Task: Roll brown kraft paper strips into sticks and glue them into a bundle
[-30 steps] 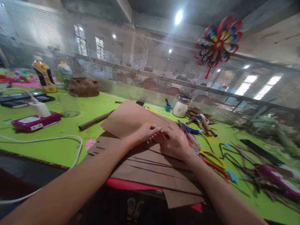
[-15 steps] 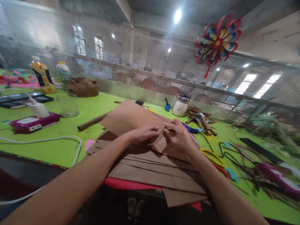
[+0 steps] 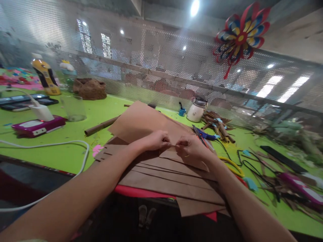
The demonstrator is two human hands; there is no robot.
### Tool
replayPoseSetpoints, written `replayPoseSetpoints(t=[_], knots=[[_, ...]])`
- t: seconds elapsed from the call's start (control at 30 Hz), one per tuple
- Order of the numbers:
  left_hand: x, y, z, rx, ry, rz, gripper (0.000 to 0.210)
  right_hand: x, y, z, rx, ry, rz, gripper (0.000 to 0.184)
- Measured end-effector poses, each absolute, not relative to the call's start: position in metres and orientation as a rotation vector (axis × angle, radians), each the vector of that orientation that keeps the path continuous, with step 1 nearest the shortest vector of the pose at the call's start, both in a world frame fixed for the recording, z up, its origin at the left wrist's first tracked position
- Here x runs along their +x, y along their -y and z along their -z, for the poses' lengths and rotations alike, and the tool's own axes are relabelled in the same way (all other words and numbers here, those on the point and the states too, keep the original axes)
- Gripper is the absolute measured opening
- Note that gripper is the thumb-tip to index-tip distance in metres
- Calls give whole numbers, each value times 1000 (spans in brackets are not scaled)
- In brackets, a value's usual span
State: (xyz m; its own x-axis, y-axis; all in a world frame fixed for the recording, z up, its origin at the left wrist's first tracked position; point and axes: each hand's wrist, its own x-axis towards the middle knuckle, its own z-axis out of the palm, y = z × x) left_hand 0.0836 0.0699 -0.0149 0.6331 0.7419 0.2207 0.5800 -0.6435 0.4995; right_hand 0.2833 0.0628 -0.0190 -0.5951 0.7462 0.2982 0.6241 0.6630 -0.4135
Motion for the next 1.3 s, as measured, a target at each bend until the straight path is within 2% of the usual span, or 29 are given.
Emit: replayPoseSetpoints(t=[0.3,0.6,0.9,1.13,1.3], knots=[[82,-75,25,2594,-1165,-578,12,281,-54,24,-1037,2584,-111,19],[85,-64,17,2731,-1289,-499,18,278,-60,26,-1054,2691,74,15],[83,-65,14,2542,-1295,-431,10,274,-54,23,-1062,2762,175,14],[82,-59,9,2656,-1259,-372,10,273,-51,21,-1108,2794,253,8],[86,-55,5,2725,-1251,-314,13,269,-40,18,-1086,2803,335,10]])
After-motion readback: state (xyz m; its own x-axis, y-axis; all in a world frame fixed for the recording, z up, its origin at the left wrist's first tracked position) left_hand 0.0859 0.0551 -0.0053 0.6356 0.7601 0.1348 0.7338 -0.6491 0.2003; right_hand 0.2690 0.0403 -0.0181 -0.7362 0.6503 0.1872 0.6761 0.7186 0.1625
